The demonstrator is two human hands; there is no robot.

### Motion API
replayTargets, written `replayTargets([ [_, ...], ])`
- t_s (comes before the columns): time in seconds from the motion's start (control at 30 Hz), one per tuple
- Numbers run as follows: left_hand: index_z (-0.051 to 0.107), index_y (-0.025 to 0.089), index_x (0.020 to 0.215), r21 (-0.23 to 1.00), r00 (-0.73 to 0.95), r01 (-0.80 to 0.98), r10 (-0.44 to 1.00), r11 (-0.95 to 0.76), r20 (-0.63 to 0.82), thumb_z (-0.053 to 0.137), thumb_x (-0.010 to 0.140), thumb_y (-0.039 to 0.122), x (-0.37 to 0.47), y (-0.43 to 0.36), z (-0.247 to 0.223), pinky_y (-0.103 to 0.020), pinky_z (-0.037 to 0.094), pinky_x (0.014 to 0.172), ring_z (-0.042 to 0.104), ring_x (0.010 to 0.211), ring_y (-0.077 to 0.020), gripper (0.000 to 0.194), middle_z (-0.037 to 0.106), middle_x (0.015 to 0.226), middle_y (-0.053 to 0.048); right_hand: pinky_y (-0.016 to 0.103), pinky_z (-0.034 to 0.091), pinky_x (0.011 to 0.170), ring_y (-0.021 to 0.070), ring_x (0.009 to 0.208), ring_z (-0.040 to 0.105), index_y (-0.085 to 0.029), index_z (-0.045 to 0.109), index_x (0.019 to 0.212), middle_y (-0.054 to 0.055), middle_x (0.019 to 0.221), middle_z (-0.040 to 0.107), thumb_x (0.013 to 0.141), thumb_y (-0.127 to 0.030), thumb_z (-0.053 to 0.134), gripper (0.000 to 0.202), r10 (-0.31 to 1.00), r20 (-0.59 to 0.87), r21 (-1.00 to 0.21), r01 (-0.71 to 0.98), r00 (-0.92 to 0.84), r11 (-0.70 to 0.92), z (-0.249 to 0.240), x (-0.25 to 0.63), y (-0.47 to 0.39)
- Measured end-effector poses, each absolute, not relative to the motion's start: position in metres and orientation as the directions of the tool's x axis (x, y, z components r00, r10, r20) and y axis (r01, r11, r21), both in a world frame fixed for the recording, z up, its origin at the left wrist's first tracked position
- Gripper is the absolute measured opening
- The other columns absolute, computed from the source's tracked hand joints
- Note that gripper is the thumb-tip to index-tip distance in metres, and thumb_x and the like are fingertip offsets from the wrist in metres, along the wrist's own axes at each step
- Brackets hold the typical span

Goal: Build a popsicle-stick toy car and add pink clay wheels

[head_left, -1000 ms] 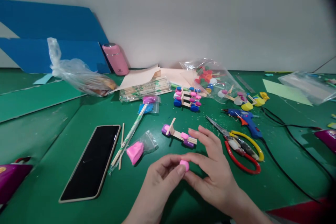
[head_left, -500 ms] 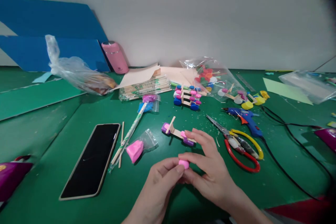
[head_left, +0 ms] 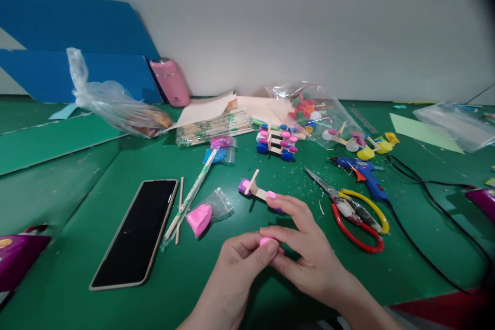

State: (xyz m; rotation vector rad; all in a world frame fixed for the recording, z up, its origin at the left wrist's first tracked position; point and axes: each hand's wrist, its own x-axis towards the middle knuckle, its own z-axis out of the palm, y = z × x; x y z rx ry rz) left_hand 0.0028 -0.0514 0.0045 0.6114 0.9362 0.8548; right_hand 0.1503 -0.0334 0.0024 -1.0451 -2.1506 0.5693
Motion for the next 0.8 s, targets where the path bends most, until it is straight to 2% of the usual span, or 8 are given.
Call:
replayTargets([
  [0.37, 0.071, 0.012, 0.069, 0.663, 0.374, -0.442, 0.796, 0.604, -0.476, 0.058, 0.076, 0.027, 0.0032, -0.0462, 0.0114, -0.026, 0.040, 0.065, 0.049, 0.063, -0.0135, 0.021, 0.062, 0.062, -0.005, 0.042, 0.035, 0.096, 0.0261, 0.119, 0.036, -0.023, 0.064, 0.090, 0.006, 0.125, 0.044, 0.075, -0.022, 0.059, 0.016, 0.844, 0.354, -0.696, 0.490, -0.403, 0.525, 0.0033, 0.1531, -0.0312],
  [0.43, 0.071, 0.012, 0.066, 0.667, 0.372, -0.434, 0.795, 0.606, -0.480, 0.060, 0.075, 0.026, 0.0040, -0.0459, 0.0114, -0.025, 0.040, 0.065, 0.050, 0.062, -0.0129, 0.020, 0.062, 0.060, -0.005, 0.042, 0.035, 0.096, 0.0258, 0.119, 0.036, -0.022, 0.063, 0.094, 0.007, 0.126, 0.043, 0.074, -0.021, 0.060, 0.020, 0.840, 0.368, -0.703, 0.473, -0.398, 0.532, 0.0020, 0.1530, -0.0317],
  [0.57, 0.071, 0.012, 0.066, 0.648, 0.329, -0.440, 0.783, 0.622, -0.528, 0.063, 0.072, 0.025, 0.0055, -0.0465, 0.0115, -0.025, 0.041, 0.068, 0.053, 0.066, -0.0143, 0.016, 0.063, 0.060, -0.004, 0.044, 0.036, 0.095, 0.0267, 0.119, 0.037, -0.021, 0.059, 0.105, 0.010, 0.127, 0.043, 0.072, -0.028, 0.064, 0.034, 0.839, 0.369, -0.706, 0.467, -0.399, 0.532, -0.0006, 0.1531, -0.0331],
  [0.7, 0.071, 0.012, 0.066, 0.646, 0.361, -0.454, 0.790, 0.613, -0.496, 0.060, 0.074, 0.024, 0.0050, -0.0486, 0.0120, -0.025, 0.041, 0.064, 0.049, 0.060, -0.0127, 0.019, 0.061, 0.060, -0.004, 0.043, 0.038, 0.095, 0.0252, 0.117, 0.039, -0.023, 0.062, 0.096, 0.008, 0.126, 0.044, 0.076, -0.025, 0.059, 0.020, 0.841, 0.377, -0.717, 0.453, -0.388, 0.530, -0.0009, 0.1519, -0.0336],
  [0.8, 0.070, 0.013, 0.066, 0.602, 0.365, -0.506, 0.786, 0.618, -0.499, 0.059, 0.075, 0.024, 0.0044, -0.0499, 0.0142, -0.025, 0.041, 0.062, 0.050, 0.060, -0.0129, 0.018, 0.060, 0.059, -0.003, 0.040, 0.040, 0.093, 0.0244, 0.116, 0.041, -0.023, 0.063, 0.095, 0.008, 0.124, 0.045, 0.076, -0.024, 0.059, 0.019, 0.852, 0.361, -0.728, 0.457, -0.379, 0.511, -0.0001, 0.1508, -0.0331],
])
